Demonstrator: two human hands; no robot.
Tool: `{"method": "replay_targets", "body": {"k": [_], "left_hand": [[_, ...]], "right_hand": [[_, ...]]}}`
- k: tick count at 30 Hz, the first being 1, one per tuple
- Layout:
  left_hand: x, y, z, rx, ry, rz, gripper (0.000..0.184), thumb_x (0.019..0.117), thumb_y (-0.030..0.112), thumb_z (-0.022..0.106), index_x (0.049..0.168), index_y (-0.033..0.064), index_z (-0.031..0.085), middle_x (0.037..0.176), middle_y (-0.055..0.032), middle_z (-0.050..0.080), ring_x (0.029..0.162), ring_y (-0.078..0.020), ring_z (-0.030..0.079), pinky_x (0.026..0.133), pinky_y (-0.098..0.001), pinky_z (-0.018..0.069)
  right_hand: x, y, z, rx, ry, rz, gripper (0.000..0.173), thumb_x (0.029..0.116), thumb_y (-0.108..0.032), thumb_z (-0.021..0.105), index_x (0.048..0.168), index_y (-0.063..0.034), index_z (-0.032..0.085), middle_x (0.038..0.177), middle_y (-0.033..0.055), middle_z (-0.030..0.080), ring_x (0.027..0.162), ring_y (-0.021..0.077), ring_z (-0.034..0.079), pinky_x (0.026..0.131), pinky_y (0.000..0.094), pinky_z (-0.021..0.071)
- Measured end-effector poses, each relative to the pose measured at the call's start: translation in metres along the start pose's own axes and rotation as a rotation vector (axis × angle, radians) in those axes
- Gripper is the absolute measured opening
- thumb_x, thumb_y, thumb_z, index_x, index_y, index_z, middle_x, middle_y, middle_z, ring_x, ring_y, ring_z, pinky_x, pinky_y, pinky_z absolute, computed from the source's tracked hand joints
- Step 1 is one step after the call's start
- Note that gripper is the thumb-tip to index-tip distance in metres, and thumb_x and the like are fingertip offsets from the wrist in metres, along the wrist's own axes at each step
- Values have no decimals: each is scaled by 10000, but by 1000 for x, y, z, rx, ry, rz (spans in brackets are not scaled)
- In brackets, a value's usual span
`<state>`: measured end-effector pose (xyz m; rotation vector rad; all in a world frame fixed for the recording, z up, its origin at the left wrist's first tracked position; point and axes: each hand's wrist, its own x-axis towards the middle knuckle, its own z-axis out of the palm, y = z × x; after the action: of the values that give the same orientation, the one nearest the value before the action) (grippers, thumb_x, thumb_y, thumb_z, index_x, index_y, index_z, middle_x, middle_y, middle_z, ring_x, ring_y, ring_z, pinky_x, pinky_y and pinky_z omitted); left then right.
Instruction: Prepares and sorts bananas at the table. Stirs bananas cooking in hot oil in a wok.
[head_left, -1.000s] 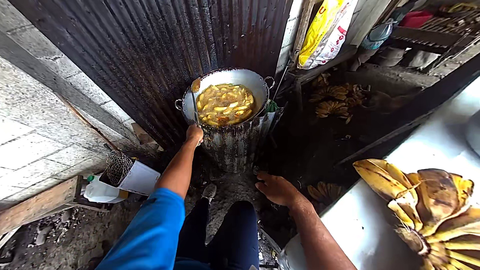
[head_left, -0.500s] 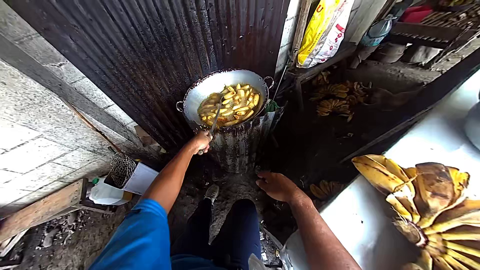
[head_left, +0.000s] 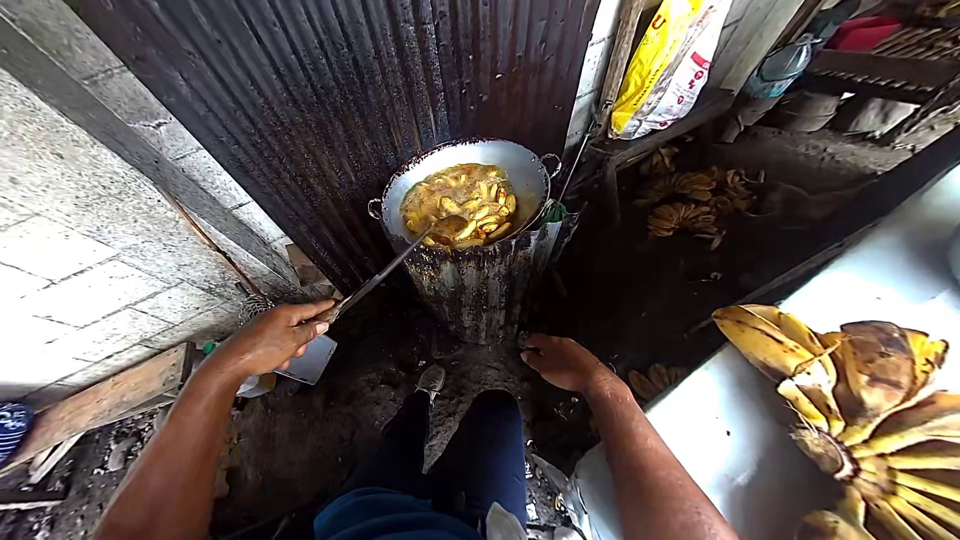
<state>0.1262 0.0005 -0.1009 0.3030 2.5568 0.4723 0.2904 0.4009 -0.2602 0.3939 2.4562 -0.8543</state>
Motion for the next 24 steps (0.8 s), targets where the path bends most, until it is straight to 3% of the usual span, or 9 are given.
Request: {"method": "replay_targets", "body": {"k": [4,8,11,14,18,24], "left_hand": [[4,13,3,134,-65,19,431,1094,364,494,1524,334,504,804,-71,625,532,-136,515,507,-306,465],[57,60,41,397,-84,124,445,1103,339,461,1541,263,484,1032,-157,702,765,-273,664,727,-479,559],[103,95,73,530,-33,230,376,1084,284,490,1429,166,581,1019,-172,711,884,-341,701,786,-560,563],[142,125,102,574,-6,254,333,1059,253,511,1332,100,625,1128,-195,703,1071,-403,677,867,-631,536],[177,170,136,550,-2,159,318,993,163,558,1280,45,628,1196,-222,683,1130,-427,656,876,-652,526],[217,211,157,463,67,70,285,1006,132,556,1237,-16,635,1269,-246,653,1193,-431,629,910,-637,519]], "right_hand": [[0,-1,0,-4,-9,8,484,1072,-434,461,1431,-130,576,1332,160,653,1269,331,607,1073,583,450],[-1,-1,0,5,-1,7,496,1069,-438,467,1440,-127,571,1330,161,656,1264,332,612,1074,587,451],[-2,0,0,8,-2,9,501,1070,-439,465,1444,-123,567,1340,161,651,1265,329,612,1079,587,448],[-2,0,1,8,-5,10,499,1071,-438,463,1447,-125,561,1336,164,651,1266,331,609,1073,589,448],[-4,-2,1,16,-17,21,500,1072,-429,461,1467,-134,544,1345,161,647,1280,338,600,1076,595,447],[-8,-4,-2,10,-33,53,501,1072,-441,455,1470,-149,540,1314,171,658,1245,346,618,1055,592,460]]}}
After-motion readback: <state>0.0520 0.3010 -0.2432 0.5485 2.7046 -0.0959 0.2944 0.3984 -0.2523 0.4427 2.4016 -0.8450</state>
